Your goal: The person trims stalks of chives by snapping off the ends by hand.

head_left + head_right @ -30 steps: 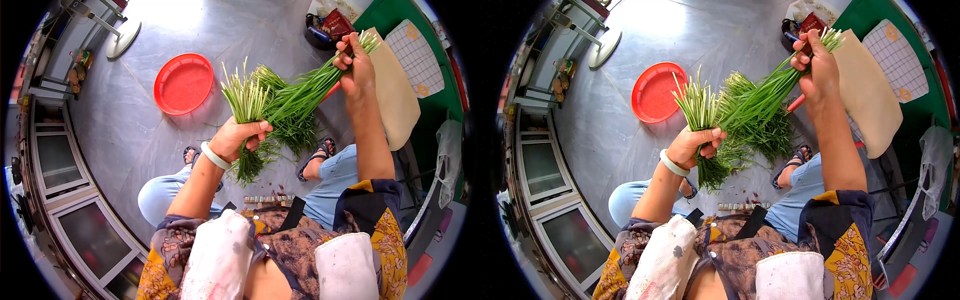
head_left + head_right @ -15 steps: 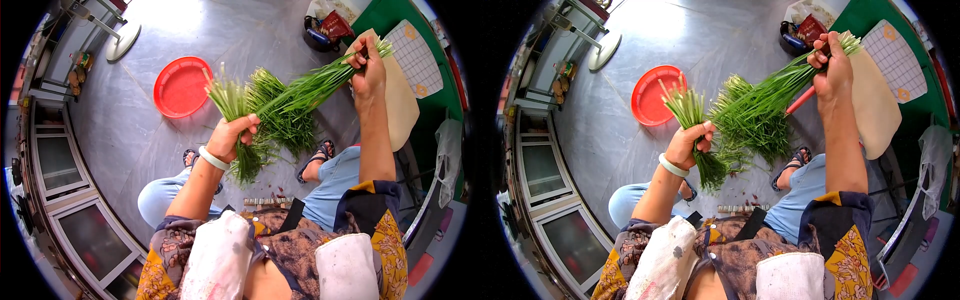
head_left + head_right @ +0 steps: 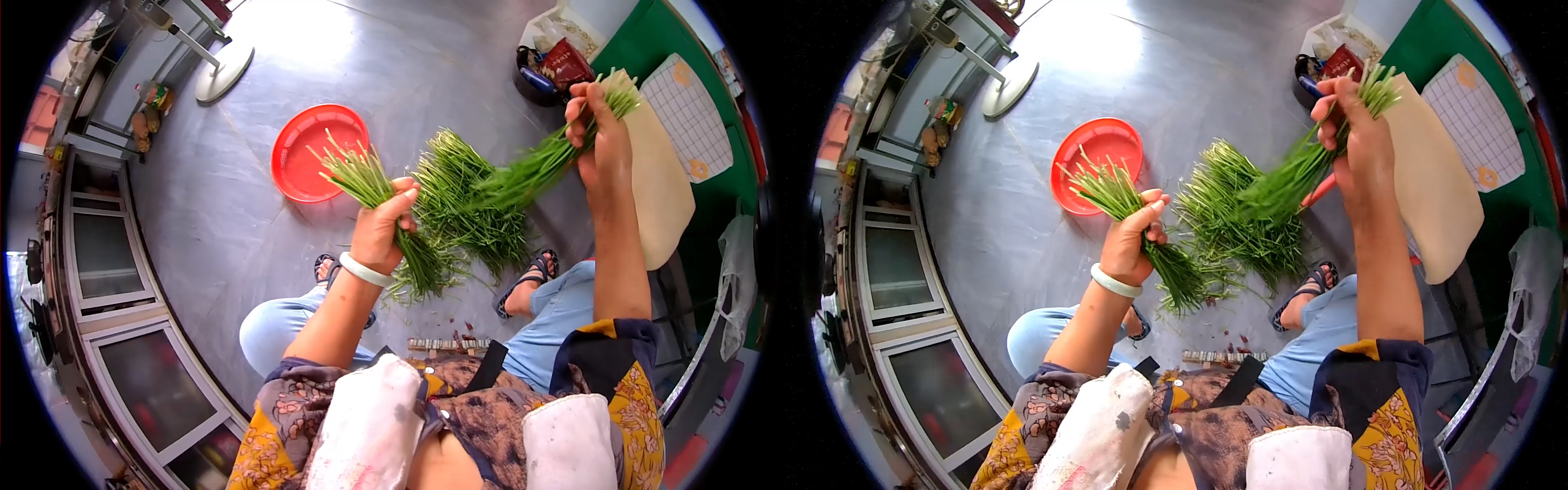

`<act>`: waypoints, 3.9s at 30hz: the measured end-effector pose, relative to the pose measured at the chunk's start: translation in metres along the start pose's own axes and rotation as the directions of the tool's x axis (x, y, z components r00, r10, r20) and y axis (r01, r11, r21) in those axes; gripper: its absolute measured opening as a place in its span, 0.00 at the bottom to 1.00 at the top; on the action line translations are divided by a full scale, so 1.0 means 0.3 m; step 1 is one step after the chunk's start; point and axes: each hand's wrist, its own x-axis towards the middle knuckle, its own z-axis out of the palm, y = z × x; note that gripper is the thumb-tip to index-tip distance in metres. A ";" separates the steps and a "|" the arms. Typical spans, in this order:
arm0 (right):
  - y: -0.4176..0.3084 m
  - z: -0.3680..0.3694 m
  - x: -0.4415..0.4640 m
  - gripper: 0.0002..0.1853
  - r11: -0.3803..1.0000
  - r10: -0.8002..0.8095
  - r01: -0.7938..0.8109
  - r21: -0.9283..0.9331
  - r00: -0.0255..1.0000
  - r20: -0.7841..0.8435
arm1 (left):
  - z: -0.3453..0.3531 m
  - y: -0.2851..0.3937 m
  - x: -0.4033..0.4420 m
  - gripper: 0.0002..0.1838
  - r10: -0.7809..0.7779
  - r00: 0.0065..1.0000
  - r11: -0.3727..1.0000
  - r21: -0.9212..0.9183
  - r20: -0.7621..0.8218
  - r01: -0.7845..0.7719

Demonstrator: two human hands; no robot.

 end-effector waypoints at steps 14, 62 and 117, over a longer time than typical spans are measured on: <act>0.120 0.131 -0.116 0.09 0.941 0.332 -0.327 -0.089 0.835 0.439 | 0.021 0.008 -0.037 0.12 -0.173 0.885 0.982 0.150 0.433 0.118; -0.024 -0.125 0.043 0.05 0.995 -0.096 0.093 -0.027 0.985 -0.141 | -0.243 0.055 0.110 0.06 0.026 0.992 0.994 -0.102 -0.121 -0.039; 0.194 0.144 -0.096 0.08 0.941 0.337 -0.339 -0.020 0.924 0.183 | 0.037 0.024 -0.026 0.09 -0.146 0.941 0.980 0.172 0.306 0.096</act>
